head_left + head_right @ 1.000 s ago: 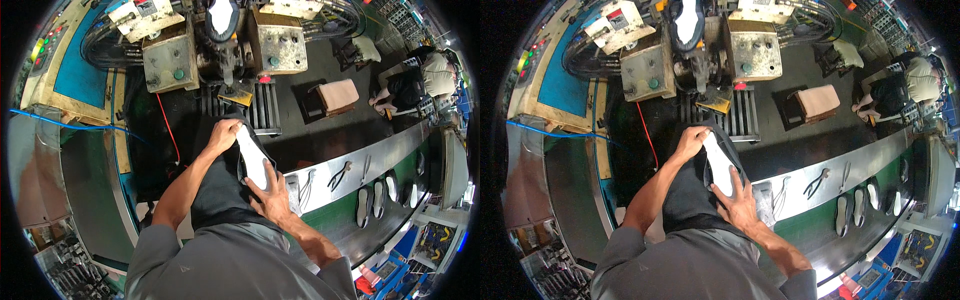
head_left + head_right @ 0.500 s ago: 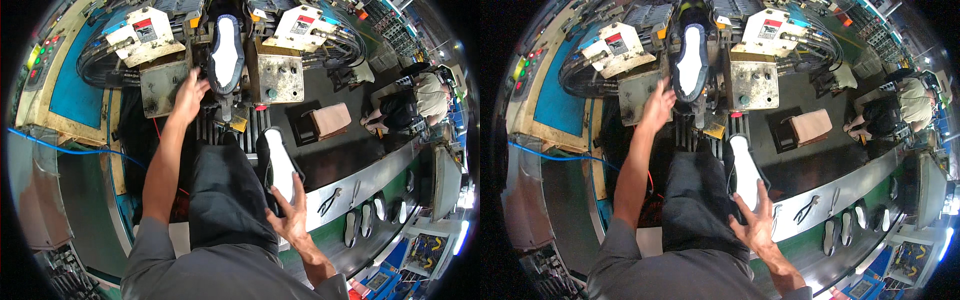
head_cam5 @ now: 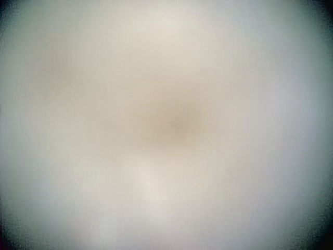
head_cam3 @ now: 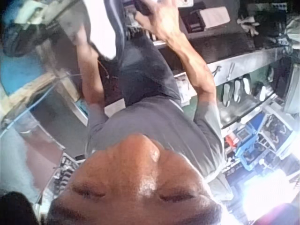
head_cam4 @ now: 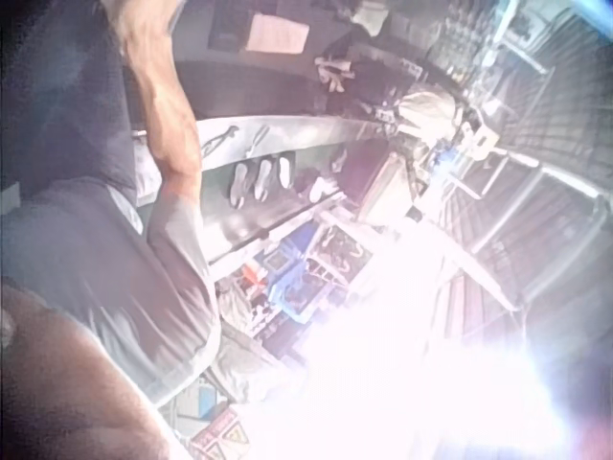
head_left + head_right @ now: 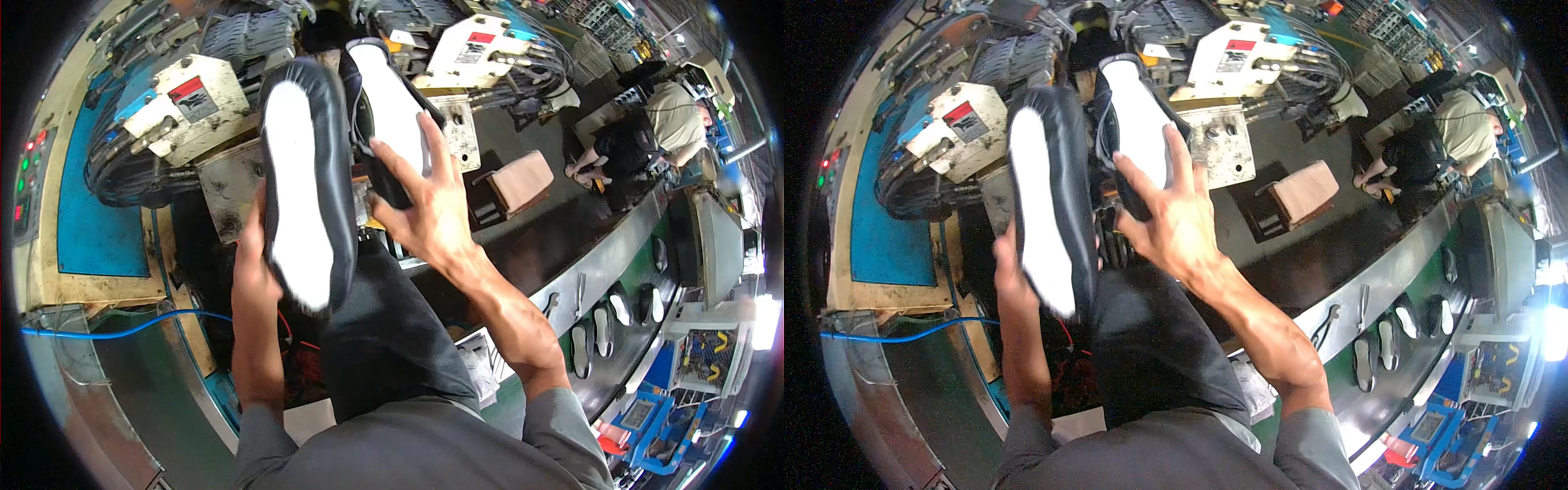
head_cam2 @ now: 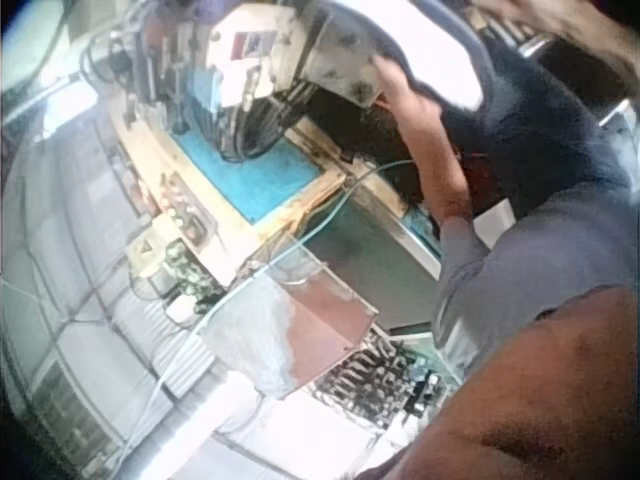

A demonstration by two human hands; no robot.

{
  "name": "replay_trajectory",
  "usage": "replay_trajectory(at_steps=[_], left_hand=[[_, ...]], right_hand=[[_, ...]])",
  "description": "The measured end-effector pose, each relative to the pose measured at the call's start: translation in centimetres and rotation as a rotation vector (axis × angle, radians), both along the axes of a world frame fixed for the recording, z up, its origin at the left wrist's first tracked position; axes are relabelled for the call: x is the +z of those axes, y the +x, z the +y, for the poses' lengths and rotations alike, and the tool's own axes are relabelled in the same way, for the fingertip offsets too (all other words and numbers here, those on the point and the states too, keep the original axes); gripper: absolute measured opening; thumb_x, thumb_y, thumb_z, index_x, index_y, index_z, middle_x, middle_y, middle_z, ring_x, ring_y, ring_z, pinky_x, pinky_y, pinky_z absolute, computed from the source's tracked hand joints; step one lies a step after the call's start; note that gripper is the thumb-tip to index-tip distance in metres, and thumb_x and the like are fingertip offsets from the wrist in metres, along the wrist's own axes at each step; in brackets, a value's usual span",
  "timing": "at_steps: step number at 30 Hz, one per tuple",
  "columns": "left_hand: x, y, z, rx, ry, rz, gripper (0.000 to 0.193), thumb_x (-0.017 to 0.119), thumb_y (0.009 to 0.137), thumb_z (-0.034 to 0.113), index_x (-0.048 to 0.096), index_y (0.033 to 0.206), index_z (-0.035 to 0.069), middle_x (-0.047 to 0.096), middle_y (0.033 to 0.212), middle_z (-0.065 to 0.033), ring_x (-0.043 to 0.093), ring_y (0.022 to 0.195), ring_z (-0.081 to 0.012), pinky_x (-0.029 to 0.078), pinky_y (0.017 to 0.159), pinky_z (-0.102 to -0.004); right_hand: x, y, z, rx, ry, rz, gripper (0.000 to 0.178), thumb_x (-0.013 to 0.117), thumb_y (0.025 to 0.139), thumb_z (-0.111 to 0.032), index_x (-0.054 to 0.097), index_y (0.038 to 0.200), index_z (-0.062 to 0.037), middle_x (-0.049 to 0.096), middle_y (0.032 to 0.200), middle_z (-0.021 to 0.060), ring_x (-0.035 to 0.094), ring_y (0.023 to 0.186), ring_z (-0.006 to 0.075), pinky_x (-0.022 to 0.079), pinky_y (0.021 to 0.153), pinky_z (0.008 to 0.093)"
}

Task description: The recorder uses a lasting machine and hand tools to shape and attach the upper part of the shoe to the sole assembly.

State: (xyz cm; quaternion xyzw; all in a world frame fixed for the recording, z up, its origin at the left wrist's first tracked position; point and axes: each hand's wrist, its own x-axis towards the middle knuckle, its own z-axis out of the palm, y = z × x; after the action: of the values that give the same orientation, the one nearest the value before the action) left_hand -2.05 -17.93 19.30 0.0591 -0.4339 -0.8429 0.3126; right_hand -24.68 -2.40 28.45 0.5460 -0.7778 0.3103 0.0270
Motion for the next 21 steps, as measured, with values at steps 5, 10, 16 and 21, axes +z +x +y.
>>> replay_trajectory(at_steps=[5,10,16,21], left_hand=[[-0.8,6.4,5.0,0.132,0.129,-0.129,0.094,0.06,0.104,0.06,0.029,0.168,-0.001,0.056,0.151,-0.0277,0.065,0.126,-0.0372,0.056,0.103,-0.0493],[-0.6,10.7,8.8,0.288,0.297,-0.295,0.103,0.067,0.096,0.068,0.033,0.164,-0.001,0.066,0.132,-0.0362,0.078,0.097,-0.0435,0.069,0.079,-0.054],[-2.3,12.3,12.7,0.347,0.405,-0.347,0.095,0.06,0.099,0.072,0.042,0.161,0.003,0.071,0.127,-0.0305,0.078,0.094,-0.039,0.069,0.075,-0.0483],[-4.4,11.9,14.9,0.323,0.317,-0.303,0.08,0.055,0.106,0.06,0.037,0.166,0.01,0.063,0.143,-0.0265,0.072,0.119,-0.0391,0.064,0.094,-0.0537]], right_hand=[[-4.8,-1.1,-5.7,-0.059,-0.131,0.0,0.07,0.086,0.083,-0.028,0.067,0.149,-0.0227,0.028,0.169,0.0339,0.046,0.144,0.0561,0.044,0.119,0.0571],[-5.8,0.3,-7.7,-0.069,-0.049,-0.039,0.07,0.086,0.085,-0.029,0.064,0.152,-0.0229,0.025,0.169,0.0346,0.042,0.146,0.0576,0.042,0.12,0.0585],[-3.8,-0.4,-6.9,0.082,0.046,0.54,0.075,0.078,0.094,-0.053,0.058,0.154,-0.0141,0.032,0.17,0.0261,0.036,0.151,0.055,0.043,0.119,0.0624],[-2.8,-0.1,-6.4,0.117,0.248,0.478,0.079,0.076,0.097,-0.049,0.048,0.161,-0.0139,0.041,0.164,0.0259,0.039,0.146,0.0562,0.059,0.105,0.0602]])
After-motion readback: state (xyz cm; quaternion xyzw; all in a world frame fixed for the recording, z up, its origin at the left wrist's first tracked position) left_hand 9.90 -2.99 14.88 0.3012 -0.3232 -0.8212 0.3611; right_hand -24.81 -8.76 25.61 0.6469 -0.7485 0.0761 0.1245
